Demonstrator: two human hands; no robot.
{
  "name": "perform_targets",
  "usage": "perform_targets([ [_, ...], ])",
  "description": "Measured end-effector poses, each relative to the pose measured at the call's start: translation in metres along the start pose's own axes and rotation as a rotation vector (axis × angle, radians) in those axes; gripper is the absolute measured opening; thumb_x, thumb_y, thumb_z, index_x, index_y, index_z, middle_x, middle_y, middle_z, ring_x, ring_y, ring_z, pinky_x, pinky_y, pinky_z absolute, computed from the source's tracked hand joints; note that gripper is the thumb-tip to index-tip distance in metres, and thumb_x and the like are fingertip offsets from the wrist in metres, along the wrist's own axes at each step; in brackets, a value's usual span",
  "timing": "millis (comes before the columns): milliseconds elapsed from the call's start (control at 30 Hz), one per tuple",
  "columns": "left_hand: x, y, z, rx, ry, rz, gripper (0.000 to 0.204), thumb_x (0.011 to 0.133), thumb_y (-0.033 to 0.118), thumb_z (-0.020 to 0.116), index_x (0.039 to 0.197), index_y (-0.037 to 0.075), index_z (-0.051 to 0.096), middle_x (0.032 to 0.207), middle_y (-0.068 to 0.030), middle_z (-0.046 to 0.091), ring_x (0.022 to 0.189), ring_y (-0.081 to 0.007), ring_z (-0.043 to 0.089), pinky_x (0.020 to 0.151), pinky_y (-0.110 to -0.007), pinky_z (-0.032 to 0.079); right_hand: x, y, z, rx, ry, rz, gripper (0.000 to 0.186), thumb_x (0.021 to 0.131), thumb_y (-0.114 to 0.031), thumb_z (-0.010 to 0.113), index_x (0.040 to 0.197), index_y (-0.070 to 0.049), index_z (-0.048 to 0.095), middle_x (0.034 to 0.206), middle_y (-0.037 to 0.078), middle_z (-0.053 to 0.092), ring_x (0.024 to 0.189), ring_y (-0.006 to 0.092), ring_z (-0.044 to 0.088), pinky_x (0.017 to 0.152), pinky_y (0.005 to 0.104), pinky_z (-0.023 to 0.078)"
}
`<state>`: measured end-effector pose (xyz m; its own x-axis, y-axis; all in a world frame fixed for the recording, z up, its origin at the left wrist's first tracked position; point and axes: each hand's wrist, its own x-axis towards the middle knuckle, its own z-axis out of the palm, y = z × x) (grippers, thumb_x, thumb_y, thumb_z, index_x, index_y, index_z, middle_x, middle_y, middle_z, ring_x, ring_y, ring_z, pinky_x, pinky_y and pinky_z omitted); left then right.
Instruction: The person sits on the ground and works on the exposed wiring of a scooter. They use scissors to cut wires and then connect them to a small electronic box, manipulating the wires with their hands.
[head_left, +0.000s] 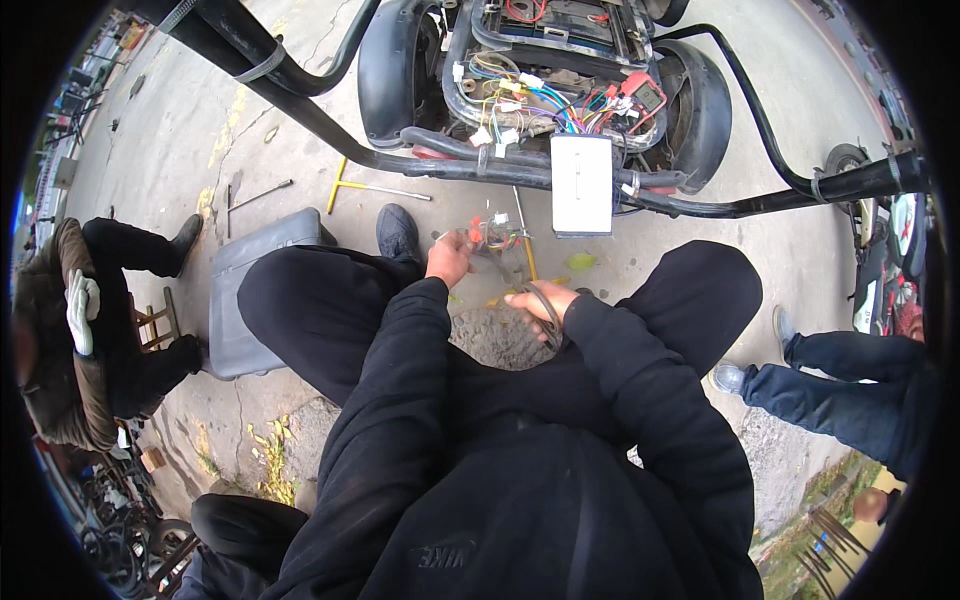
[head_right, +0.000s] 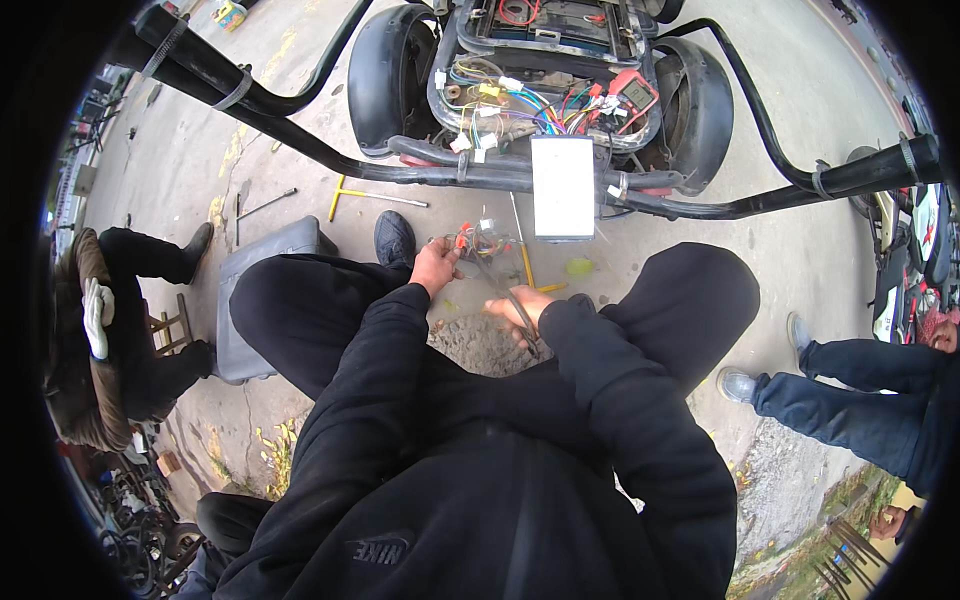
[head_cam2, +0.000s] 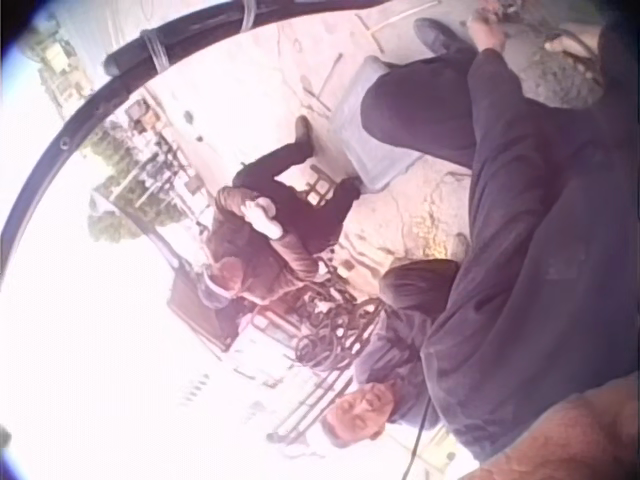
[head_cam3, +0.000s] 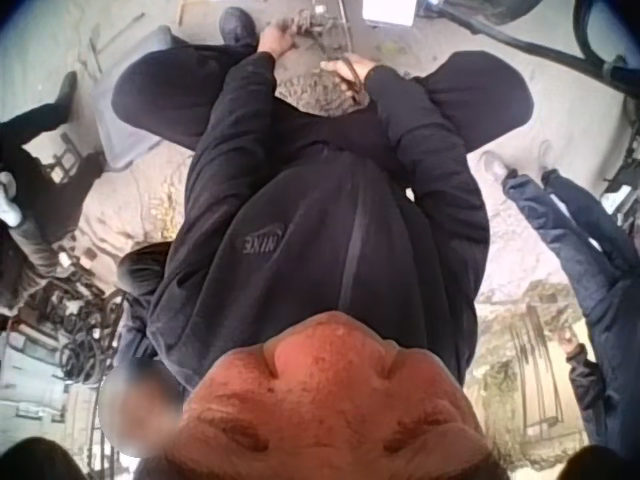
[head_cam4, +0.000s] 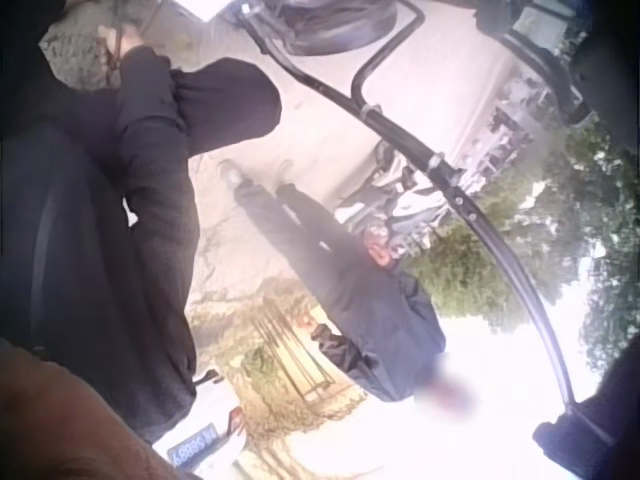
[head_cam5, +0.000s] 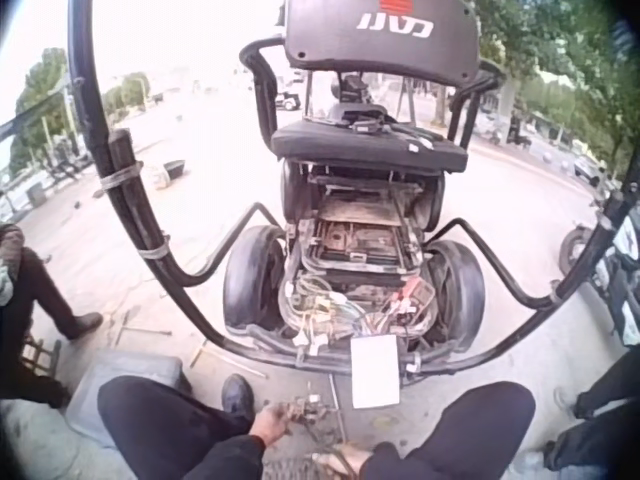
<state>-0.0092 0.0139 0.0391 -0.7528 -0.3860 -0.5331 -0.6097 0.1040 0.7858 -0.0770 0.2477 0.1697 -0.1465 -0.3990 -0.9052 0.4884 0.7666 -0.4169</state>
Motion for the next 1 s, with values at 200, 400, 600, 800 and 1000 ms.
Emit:
perform_targets([
  [200, -0.006, 0.01, 0.001, -0.022, -0.027, -0.056, 0.023, 0.11, 0.018, 0.07, 0.12, -0.003, 0.071, 0.107, -0.0114, 0.08, 0.077, -0.022, 0.083, 0.063, -0.032, 0.062, 0.007, 0.002, 0.006, 0.01, 0.064, -0.183, 0.044, 0.11, -0.046, 0.07, 0.108, -0.002, 0.066, 0.08, 0.004, 0.061, 0.055, 0.0158, 0.058, 0.053, 0.0358, 0.045],
  [400, -0.008, 0.014, -0.003, -0.055, -0.049, -0.097, 0.025, 0.106, 0.015, 0.071, 0.119, -0.006, 0.073, 0.114, -0.0169, 0.081, 0.084, -0.0263, 0.084, 0.07, -0.038, 0.067, 0.027, 0.002, 0.011, 0.042, 0.023, -0.134, 0.043, 0.109, -0.044, 0.07, 0.109, -0.001, 0.069, 0.081, 0.005, 0.061, 0.056, 0.0165, 0.057, 0.055, 0.0363, 0.045],
  [600, -0.007, 0.013, -0.005, -0.085, -0.088, -0.14, 0.023, 0.109, 0.019, 0.07, 0.119, -0.002, 0.071, 0.116, -0.014, 0.08, 0.085, -0.0245, 0.084, 0.068, -0.035, 0.062, 0.038, 0.004, 0.015, 0.072, 0.075, -0.178, 0.045, 0.109, -0.043, 0.07, 0.112, 0.002, 0.07, 0.081, 0.005, 0.061, 0.056, 0.0167, 0.055, 0.055, 0.0372, 0.045],
  [800, -0.003, 0.011, -0.007, -0.093, -0.136, -0.18, 0.021, 0.113, 0.02, 0.066, 0.124, 0.002, 0.069, 0.121, -0.01, 0.078, 0.093, -0.0239, 0.083, 0.074, -0.034, 0.061, 0.045, 0.006, 0.015, 0.089, 0.099, -0.198, 0.046, 0.109, -0.042, 0.071, 0.11, 0.004, 0.07, 0.081, 0.007, 0.063, 0.055, 0.0184, 0.056, 0.054, 0.0391, 0.046],
  [1000, -0.003, 0.01, -0.009, -0.105, -0.128, -0.196, 0.023, 0.11, 0.018, 0.068, 0.122, -0.001, 0.07, 0.123, -0.0117, 0.079, 0.09, -0.0252, 0.084, 0.071, -0.034, 0.062, 0.049, 0.008, 0.014, 0.011, 0.099, -0.168, 0.049, 0.108, -0.043, 0.072, 0.11, 0.007, 0.071, 0.083, 0.011, 0.067, 0.054, 0.0195, 0.056, 0.053, 0.0392, 0.046],
])
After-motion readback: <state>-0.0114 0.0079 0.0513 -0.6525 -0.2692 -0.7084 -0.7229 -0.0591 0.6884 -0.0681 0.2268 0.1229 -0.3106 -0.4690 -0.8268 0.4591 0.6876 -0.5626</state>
